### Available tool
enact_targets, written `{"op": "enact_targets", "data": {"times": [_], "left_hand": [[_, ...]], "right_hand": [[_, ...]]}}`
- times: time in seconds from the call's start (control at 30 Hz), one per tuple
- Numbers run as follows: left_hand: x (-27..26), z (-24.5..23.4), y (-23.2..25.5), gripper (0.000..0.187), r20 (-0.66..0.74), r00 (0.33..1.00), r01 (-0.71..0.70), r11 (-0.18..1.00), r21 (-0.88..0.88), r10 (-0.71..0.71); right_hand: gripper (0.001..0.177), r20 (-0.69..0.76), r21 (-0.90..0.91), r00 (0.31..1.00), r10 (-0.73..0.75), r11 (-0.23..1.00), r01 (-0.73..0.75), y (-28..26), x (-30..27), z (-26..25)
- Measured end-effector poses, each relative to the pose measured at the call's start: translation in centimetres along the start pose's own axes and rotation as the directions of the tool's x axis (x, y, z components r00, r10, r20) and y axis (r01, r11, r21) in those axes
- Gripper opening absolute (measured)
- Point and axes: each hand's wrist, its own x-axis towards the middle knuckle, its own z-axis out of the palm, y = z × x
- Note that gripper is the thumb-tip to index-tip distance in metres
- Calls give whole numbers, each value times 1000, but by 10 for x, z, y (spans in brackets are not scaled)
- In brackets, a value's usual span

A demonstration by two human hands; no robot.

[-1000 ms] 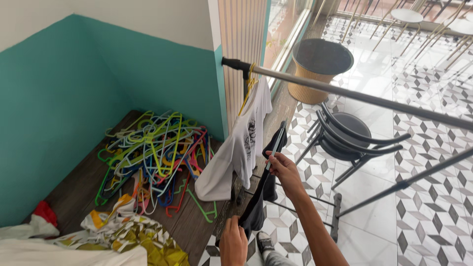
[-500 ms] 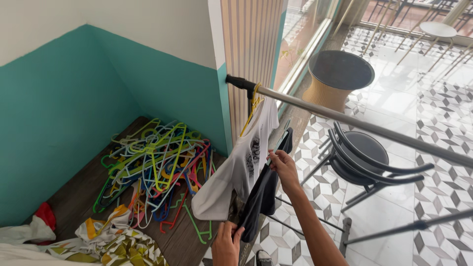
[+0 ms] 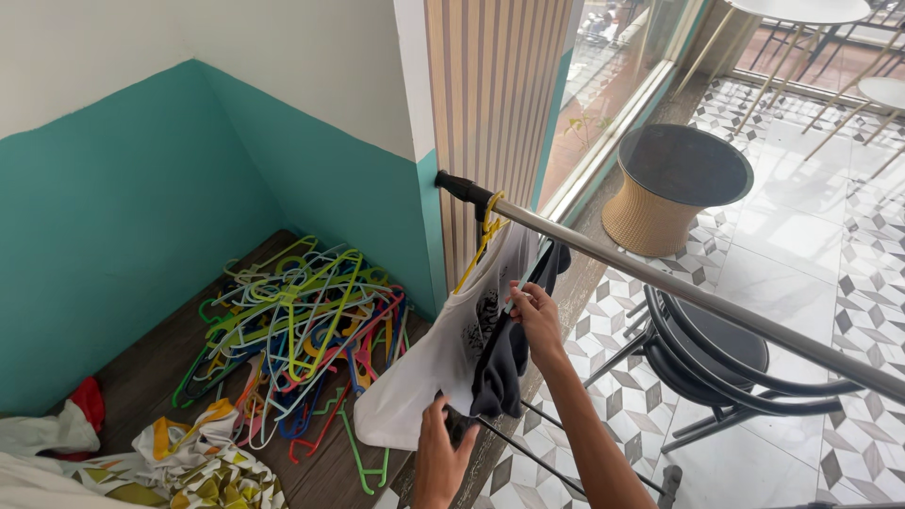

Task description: The person picks up clothes from a pile on a bench, places them on plastic hangers, and hangs them on a metal drying rack. The person repeats this process for several shirts and tops.

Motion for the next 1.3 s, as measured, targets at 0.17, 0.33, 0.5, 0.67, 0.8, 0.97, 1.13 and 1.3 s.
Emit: {"op": "enact_targets", "data": {"times": [0.17,0.33,0.5,0.67,0.8,0.97,1.13,1.3], "left_hand": [[40,40,9,60,82,993,78,997,24,-80],[48,50,11,31,57,989,138,990,-14,-137],[45,38,15,28,-122,955,267,963,-35,-270],[38,28,4,42,-133,971,212,974,76,-200],[34,31,-20,59,-220,976,51,973,226,0],[25,26,-73,48,-78,986,167,911,376,-148],[28,5,-120,66,164,904,245,792,559,-395],[18,-18,-123,50,167,742,406,634,659,-649]], "right_hand": [[34,30,-6,1000,6,1000,-6,-13,10,8],[36,57,46,998,26,999,-29,-26,23,14],[35,53,19,998,17,1000,-18,-43,30,21],[36,84,-1,994,-63,998,64,-59,29,32],[37,99,-5,991,-84,996,85,-66,23,39],[36,111,-83,990,-82,992,92,-61,12,48],[34,184,-109,978,-94,987,116,-49,1,59],[37,149,-145,986,-76,985,98,-42,-1,61]]}}
